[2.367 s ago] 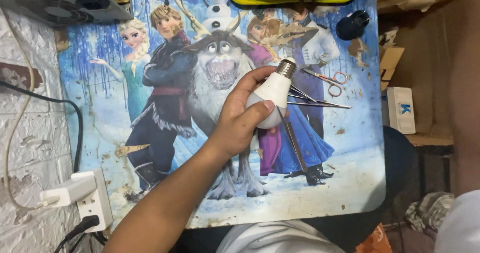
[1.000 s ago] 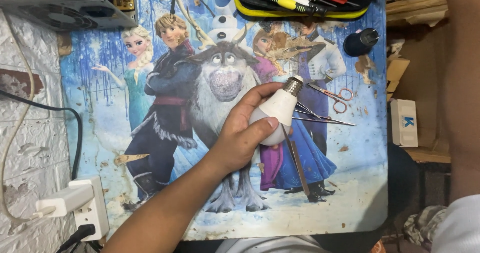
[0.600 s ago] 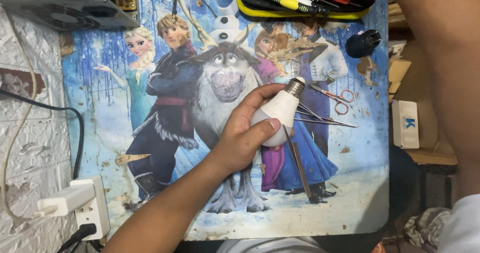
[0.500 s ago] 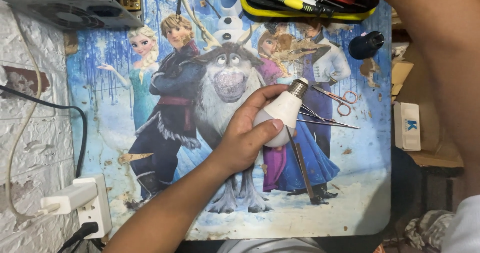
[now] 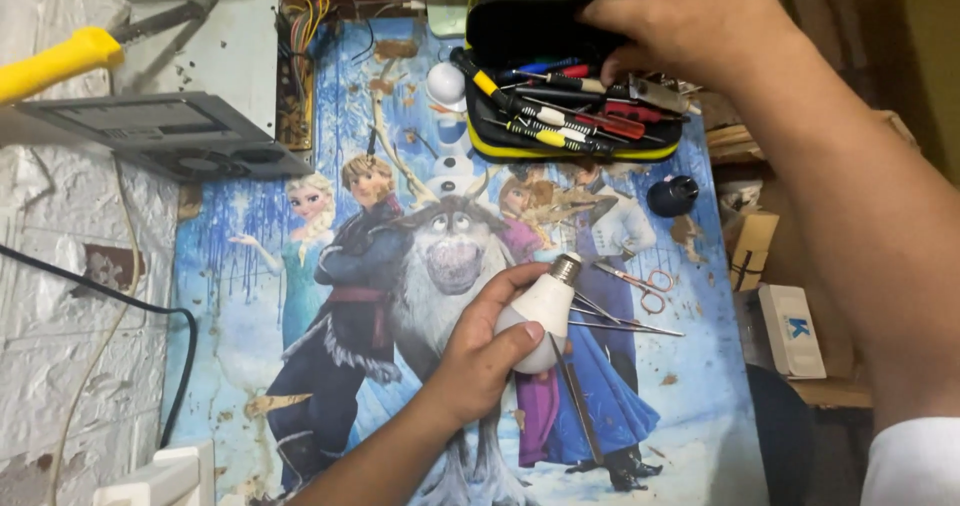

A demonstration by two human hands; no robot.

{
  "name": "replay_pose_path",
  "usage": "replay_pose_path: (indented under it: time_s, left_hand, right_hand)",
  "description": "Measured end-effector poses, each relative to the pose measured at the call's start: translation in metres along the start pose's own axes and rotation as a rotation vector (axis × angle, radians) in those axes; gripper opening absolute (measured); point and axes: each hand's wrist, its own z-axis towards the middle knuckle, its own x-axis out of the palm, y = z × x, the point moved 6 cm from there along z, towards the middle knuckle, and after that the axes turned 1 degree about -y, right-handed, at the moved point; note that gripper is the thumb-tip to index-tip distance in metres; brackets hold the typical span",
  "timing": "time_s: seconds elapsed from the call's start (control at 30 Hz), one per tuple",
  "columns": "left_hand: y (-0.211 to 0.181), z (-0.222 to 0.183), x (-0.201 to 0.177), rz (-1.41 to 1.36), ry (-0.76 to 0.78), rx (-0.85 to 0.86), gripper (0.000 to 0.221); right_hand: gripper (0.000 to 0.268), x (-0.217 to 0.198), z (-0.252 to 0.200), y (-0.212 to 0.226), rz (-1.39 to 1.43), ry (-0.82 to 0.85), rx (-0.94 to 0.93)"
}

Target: Prying open the plastic casing of an LED bulb using tweezers and a small tool.

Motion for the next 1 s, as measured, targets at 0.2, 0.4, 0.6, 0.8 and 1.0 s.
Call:
replay_pose_path:
  time_s: [0.2,0.4,0.6,0.8,1.0]
  left_hand:
    - [0.000,-0.001,-0.001,-0.009,-0.013,-0.030,0.069]
    - [-0.003,-0.003,0.001,0.001,0.000,-0.021,0.069]
    - [-0.002,-0.003,0.001,0.004,0.004,-0.022,0.069]
    - [-0.003,-0.003,0.000,-0.009,-0.002,-0.032,0.068]
    - [0.000,-0.003,0.000,-0.014,-0.003,-0.040,0.068]
  right_hand:
    - [0.026,-0.003,-0.001,0.004,0.080,-0.201,0.018]
    - [0.027,-0.024,0.013,0.021,-0.027,-0.040,-0.047]
    - [0.021,-0.026,0.008,0.023,-0.142,-0.115,-0.001]
    - [0.026,-0.059,0.008,0.024,-0.386,-0.378,0.061]
    - [0.017,-0.060,0.008,0.035,-0.296,-0.330,0.133]
